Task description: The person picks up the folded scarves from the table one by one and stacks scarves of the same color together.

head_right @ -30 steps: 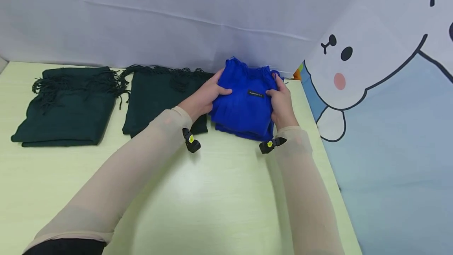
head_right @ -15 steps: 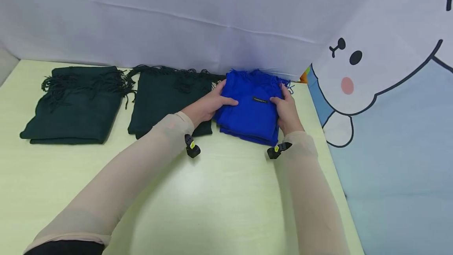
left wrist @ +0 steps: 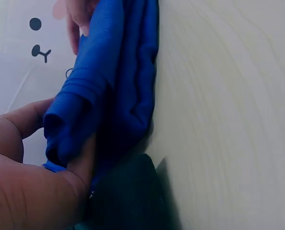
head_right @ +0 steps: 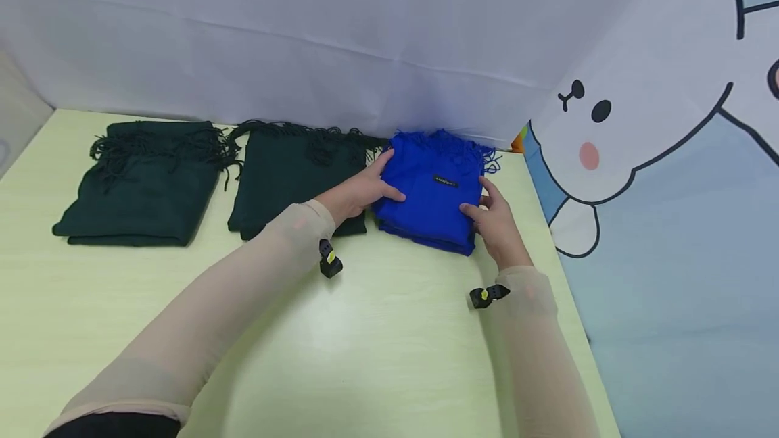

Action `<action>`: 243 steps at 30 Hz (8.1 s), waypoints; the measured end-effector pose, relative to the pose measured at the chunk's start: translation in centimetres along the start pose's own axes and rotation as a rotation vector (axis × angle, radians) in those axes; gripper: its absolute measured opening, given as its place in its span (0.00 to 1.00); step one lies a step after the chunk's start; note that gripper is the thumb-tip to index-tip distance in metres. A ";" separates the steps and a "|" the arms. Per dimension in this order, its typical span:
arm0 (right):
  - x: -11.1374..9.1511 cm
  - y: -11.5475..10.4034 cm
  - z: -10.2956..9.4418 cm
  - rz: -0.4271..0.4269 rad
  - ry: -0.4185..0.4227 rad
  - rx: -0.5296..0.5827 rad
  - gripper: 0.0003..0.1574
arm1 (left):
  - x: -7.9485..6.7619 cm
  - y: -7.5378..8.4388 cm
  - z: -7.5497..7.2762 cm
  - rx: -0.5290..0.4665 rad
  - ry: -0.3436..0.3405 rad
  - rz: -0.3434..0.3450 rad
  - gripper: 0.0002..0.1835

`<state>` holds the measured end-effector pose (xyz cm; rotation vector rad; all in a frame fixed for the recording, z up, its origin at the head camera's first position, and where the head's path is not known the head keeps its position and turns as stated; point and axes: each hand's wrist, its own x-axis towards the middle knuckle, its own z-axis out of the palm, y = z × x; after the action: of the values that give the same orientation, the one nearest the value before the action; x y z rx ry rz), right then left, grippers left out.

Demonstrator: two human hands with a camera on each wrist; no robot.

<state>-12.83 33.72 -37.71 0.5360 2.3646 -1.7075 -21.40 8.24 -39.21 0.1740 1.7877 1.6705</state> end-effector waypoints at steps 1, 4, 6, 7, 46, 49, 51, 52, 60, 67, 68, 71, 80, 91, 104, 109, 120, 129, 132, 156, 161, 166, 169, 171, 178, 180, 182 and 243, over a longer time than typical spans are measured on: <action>0.1 0.2 0.1 0.005 0.002 0.034 0.48 | -0.1 -0.2 -0.1 -0.026 0.003 -0.016 0.58; 0.3 0.6 0.4 0.020 0.039 0.136 0.45 | -0.3 -0.6 -0.4 -0.081 0.006 -0.043 0.58; 0.4 0.9 0.7 0.032 0.061 0.143 0.43 | -0.4 -0.9 -0.4 -0.047 0.014 -0.020 0.59; 0.5 1.0 0.8 0.036 0.070 0.132 0.42 | -0.5 -1.2 -0.4 -0.012 0.024 0.004 0.60; -4.0 -3.0 13.2 -0.503 0.332 -0.251 0.22 | -12.1 -5.5 -9.0 0.232 0.361 0.293 0.21; -4.1 -4.5 15.4 -0.527 0.227 -0.202 0.24 | -12.8 -5.3 -11.0 0.112 0.317 0.317 0.21; -4.1 -5.3 16.8 -0.539 0.174 -0.187 0.25 | -13.5 -4.9 -12.2 0.057 0.317 0.340 0.22; -4.1 -5.6 17.5 -0.545 0.150 -0.178 0.25 | -13.8 -4.7 -12.8 0.036 0.326 0.349 0.22; -4.5 -6.7 22.4 -0.553 -0.157 -0.140 0.28 | -17.1 -4.0 -17.1 -0.078 0.429 0.385 0.22; -5.2 -8.1 26.9 -0.525 -0.336 -0.036 0.31 | -20.1 -4.3 -20.9 0.000 0.594 0.350 0.23; -5.2 -8.3 27.5 -0.515 -0.350 -0.019 0.31 | -20.4 -4.4 -21.4 0.025 0.612 0.335 0.23; -5.0 -8.6 29.1 -0.472 -0.403 0.040 0.31 | -21.1 -4.8 -22.7 0.126 0.706 0.291 0.23; -4.5 -9.3 33.8 -0.261 -0.578 0.292 0.34 | -23.2 -6.3 -26.0 0.484 0.981 0.130 0.26; -4.6 -9.5 37.6 -0.014 -0.605 0.507 0.37 | -24.5 -8.5 -28.8 0.554 0.909 -0.092 0.33; -4.9 -8.8 38.3 0.164 -0.643 0.630 0.37 | -24.9 -9.3 -29.7 0.627 0.827 -0.249 0.40; -4.8 -8.5 38.8 0.172 -0.655 0.679 0.37 | -24.7 -9.6 -29.8 0.619 0.830 -0.260 0.41; -4.6 -8.1 40.0 0.128 -0.704 0.711 0.37 | -24.7 -9.9 -30.2 0.575 0.857 -0.232 0.42; -4.4 -8.1 40.4 0.103 -0.704 0.629 0.42 | -24.4 -10.3 -30.1 0.496 0.854 -0.183 0.44; -4.2 -8.2 40.6 0.095 -0.699 0.622 0.43 | -24.2 -10.4 -30.1 0.415 0.852 -0.131 0.45; -3.0 -8.2 42.3 -0.025 -0.613 0.614 0.38 | -22.9 -10.9 -29.5 -0.311 0.566 0.126 0.42; -2.7 -8.2 42.1 -0.036 -0.551 0.646 0.37 | -22.5 -10.8 -29.2 -0.333 0.521 0.187 0.43; -2.5 -8.3 41.7 -0.051 -0.538 0.645 0.39 | -22.4 -10.6 -28.9 -0.352 0.506 0.199 0.44; -2.6 -8.6 41.2 -0.068 -0.536 0.646 0.40 | -22.3 -10.2 -28.5 -0.379 0.500 0.212 0.44; -2.7 -8.8 40.9 -0.081 -0.535 0.649 0.40 | -22.3 -9.9 -28.3 -0.382 0.499 0.238 0.44; -2.7 -9.7 39.1 -0.144 -0.543 0.622 0.41 | -22.2 -8.6 -27.3 -0.384 0.467 0.418 0.42; -2.6 -9.9 38.4 -0.161 -0.543 0.607 0.40 | -22.0 -8.2 -26.9 -0.396 0.456 0.461 0.42; -2.6 -10.0 37.7 -0.176 -0.537 0.590 0.40 | -21.7 -7.8 -26.4 -0.410 0.445 0.491 0.42; -1.3 -5.4 21.8 -0.228 -0.262 0.514 0.35 | -11.0 -3.3 -15.7 0.166 0.380 0.255 0.48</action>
<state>-15.15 11.43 -39.57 0.0920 1.8590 -2.3387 -20.46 -11.18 -38.88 0.1723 2.2712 1.8228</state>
